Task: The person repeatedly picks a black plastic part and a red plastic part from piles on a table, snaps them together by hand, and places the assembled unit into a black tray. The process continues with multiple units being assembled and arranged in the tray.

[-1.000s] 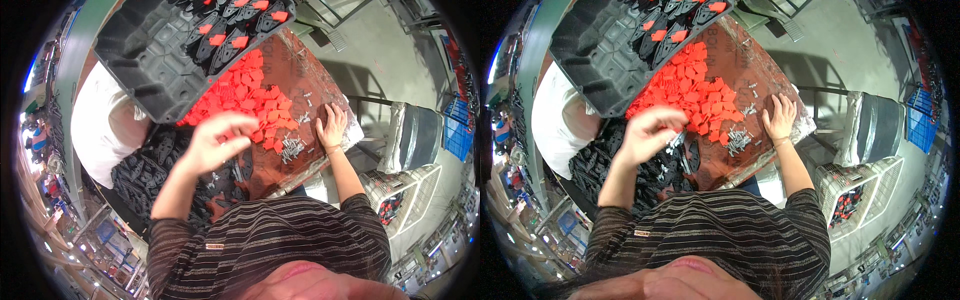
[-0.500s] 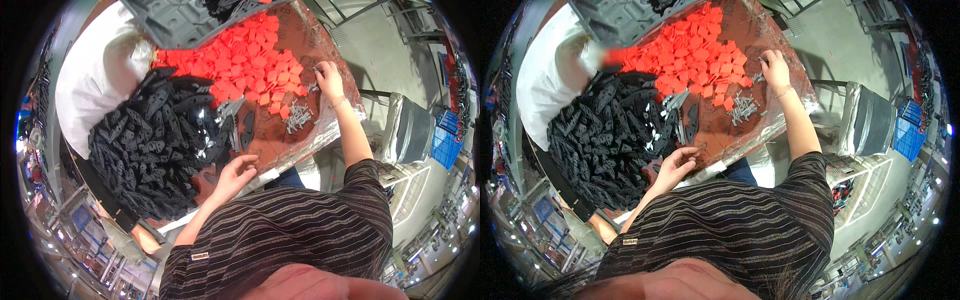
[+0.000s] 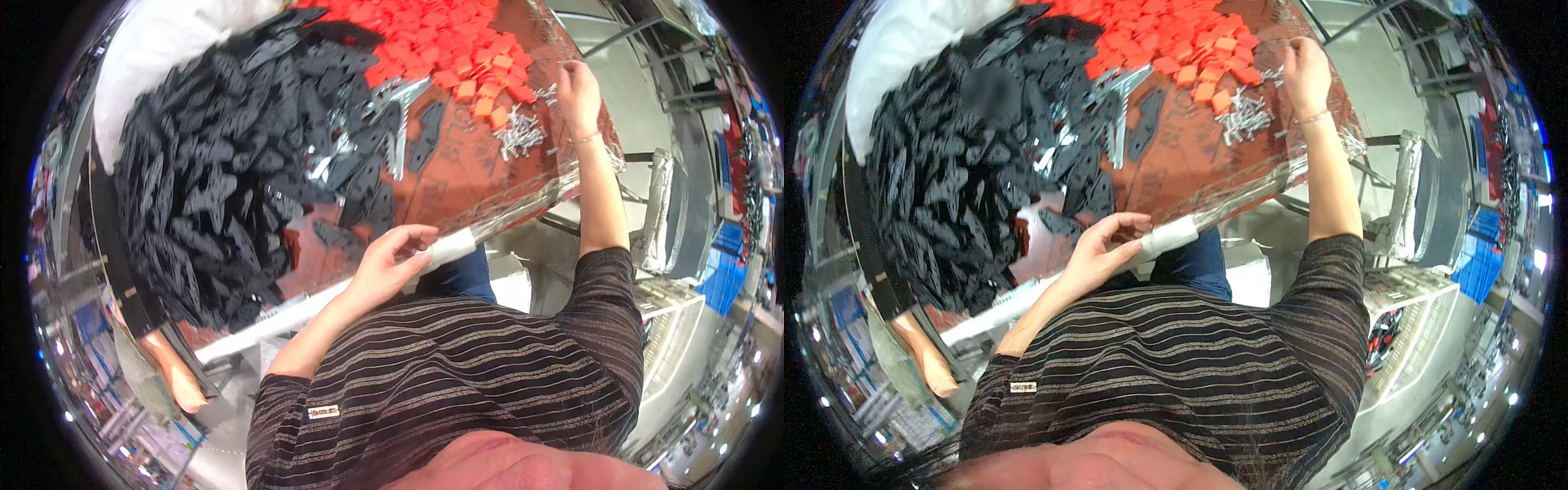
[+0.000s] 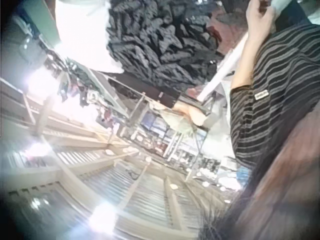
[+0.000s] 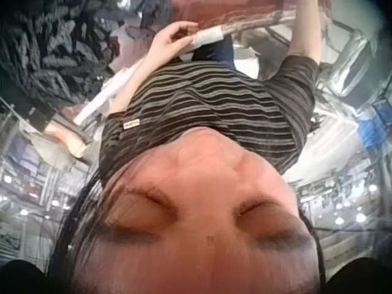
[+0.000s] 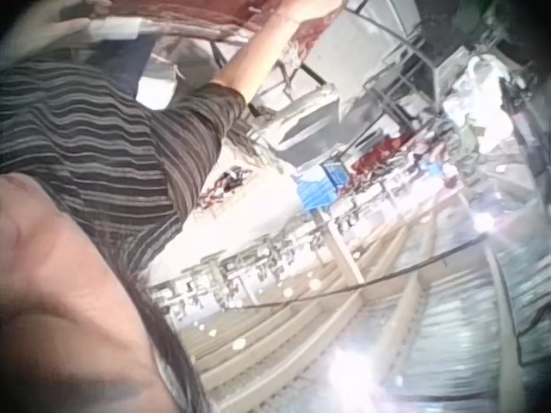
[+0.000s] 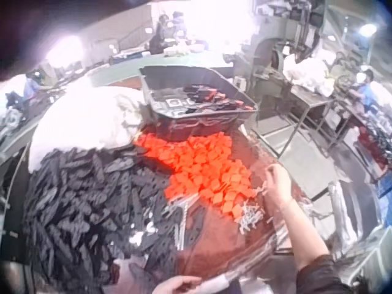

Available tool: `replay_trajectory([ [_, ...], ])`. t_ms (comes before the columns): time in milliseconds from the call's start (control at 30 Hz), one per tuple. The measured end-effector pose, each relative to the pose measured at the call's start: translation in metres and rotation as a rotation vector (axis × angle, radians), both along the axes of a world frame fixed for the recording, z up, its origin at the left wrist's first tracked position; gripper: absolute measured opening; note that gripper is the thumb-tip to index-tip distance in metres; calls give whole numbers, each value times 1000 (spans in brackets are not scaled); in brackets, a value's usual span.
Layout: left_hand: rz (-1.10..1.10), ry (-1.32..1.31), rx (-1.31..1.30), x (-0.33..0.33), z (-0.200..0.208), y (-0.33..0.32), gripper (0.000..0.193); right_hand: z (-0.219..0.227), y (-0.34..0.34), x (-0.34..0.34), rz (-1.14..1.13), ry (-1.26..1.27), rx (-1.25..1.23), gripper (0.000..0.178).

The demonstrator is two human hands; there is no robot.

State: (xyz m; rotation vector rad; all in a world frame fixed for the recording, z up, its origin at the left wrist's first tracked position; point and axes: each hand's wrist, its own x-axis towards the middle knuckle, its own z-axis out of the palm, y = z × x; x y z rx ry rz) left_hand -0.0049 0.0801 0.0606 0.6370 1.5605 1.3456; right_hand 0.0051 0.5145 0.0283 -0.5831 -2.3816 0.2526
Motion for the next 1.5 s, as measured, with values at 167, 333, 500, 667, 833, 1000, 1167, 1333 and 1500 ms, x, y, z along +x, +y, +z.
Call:
replay_trajectory([
  [167, 389, 87, 163, 44, -28, -31, 49, 49, -180, 44, 558, -100, -890, 6],
  [333, 435, 343, 301, 62, -26, -52, 24, 33, -311, 100, 1078, -250, -1452, 15],
  [500, 471, 84, 387, 83, -28, -75, 16, 24, -340, 125, 912, -161, -1557, 14],
  [667, 484, 212, 416, 76, -28, -56, 16, 18, -323, 128, 807, -299, -1471, 19],
  [833, 474, -41, 275, 46, -36, -16, 16, 8, -296, 112, 693, -104, -1341, 13],
  [1000, 406, -26, 314, 31, -46, 26, 14, -3, -271, 103, 603, 61, -1305, 11],
  [1167, 416, 46, 268, 29, -65, 55, 22, -17, -260, 94, 537, 250, -1394, 8],
  [1333, 487, 4, 250, 31, -62, 68, 23, -33, -254, 87, 512, 326, -1409, 10],
  [1500, 487, 72, 260, 31, -67, 71, 23, -37, -250, 81, 525, 342, -1356, 10],
])
